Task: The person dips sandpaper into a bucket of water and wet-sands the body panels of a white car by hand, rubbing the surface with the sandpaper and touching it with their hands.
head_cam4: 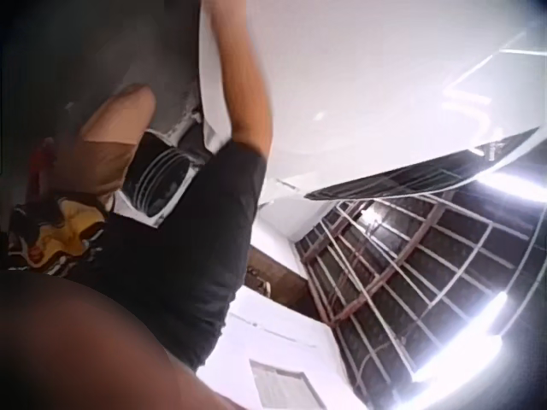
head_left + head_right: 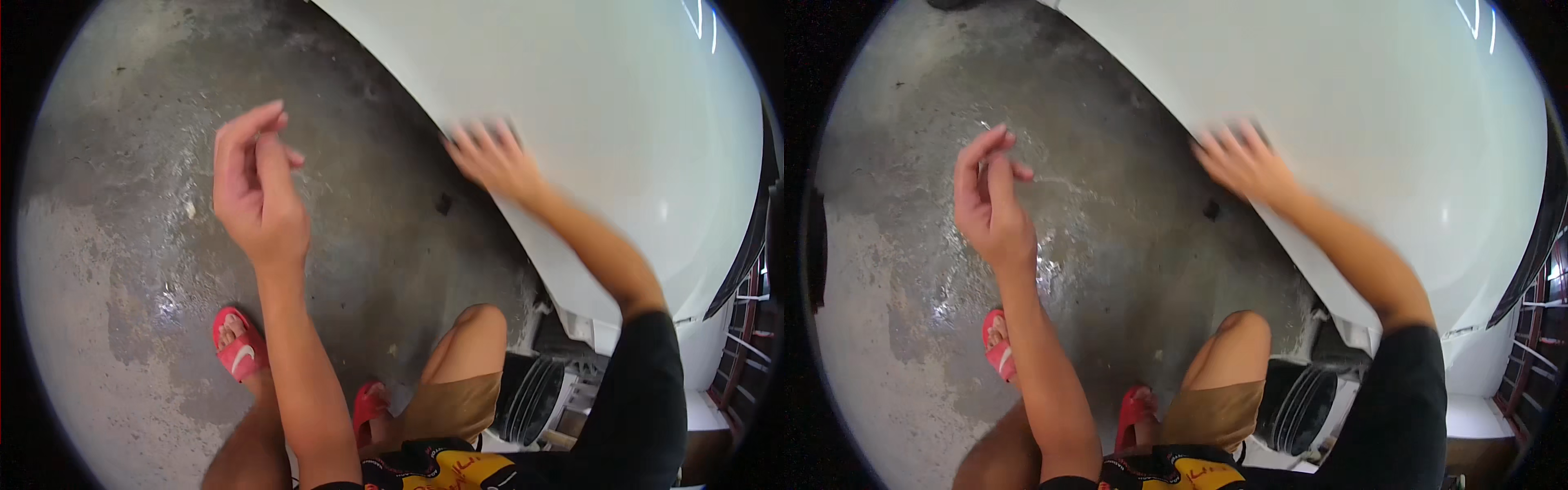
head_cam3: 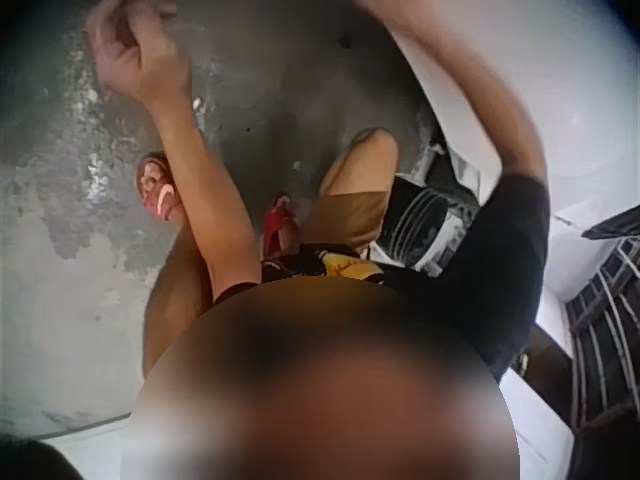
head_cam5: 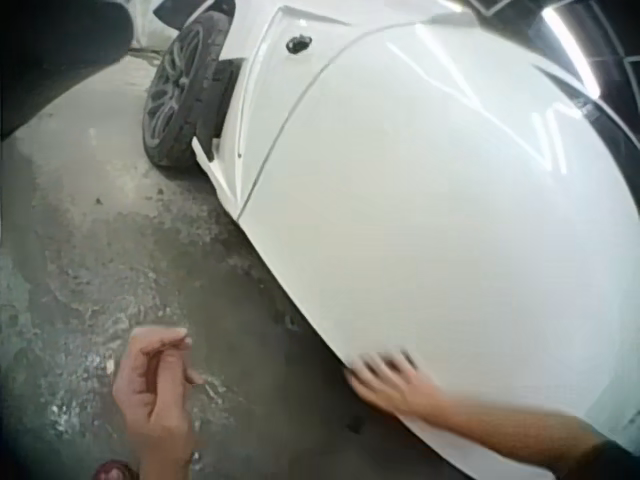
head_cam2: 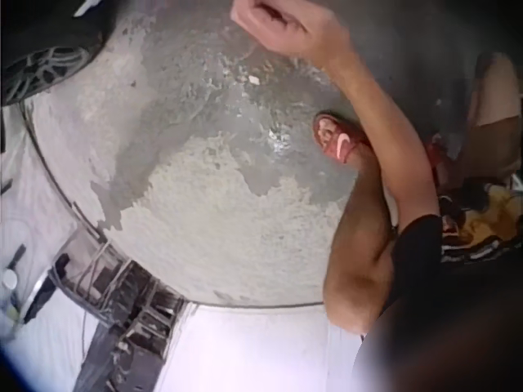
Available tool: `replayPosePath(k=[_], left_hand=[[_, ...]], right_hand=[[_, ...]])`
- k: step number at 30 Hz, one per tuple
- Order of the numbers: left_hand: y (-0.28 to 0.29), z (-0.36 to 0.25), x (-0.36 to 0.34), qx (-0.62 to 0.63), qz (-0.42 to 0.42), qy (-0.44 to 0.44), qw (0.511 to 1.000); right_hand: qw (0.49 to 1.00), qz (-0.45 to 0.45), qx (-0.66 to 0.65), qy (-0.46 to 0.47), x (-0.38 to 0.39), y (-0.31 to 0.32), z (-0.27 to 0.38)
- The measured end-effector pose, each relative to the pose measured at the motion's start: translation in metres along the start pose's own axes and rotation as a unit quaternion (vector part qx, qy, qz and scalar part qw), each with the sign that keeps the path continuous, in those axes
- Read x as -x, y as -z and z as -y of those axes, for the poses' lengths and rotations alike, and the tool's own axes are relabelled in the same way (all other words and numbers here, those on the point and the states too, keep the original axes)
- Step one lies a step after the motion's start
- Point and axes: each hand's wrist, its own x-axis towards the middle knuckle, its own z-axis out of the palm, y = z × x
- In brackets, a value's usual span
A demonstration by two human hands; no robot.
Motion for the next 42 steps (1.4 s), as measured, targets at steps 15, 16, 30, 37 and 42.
replayPosePath(k=[15, 16, 30, 37, 42], left_hand=[[-0.016, 0.031, 0.012, -0.088, 0.136, -0.012, 0.987], [-0.041, 0.023, 0.017, -0.065, 0.176, -0.045, 0.981], [-0.125, 0.016, -0.009, 0.051, 0.142, -0.086, 0.985], [-0.128, 0.024, -0.009, 0.104, 0.034, -0.011, 0.994], [-0.17, 0.012, -0.004, 0.129, 0.0, -0.013, 0.992]], right_hand=[[0.983, 0.176, -0.028, 0.035, 0.299, 0.176, -0.008], [0.99, 0.138, 0.014, 0.029, 0.257, 0.155, -0.023], [0.994, 0.095, 0.047, -0.029, 0.24, 0.182, -0.083], [0.998, 0.056, 0.008, 0.009, -0.036, 0.109, -0.178], [0.997, -0.036, 0.023, -0.069, -0.2, 0.049, -0.245]])
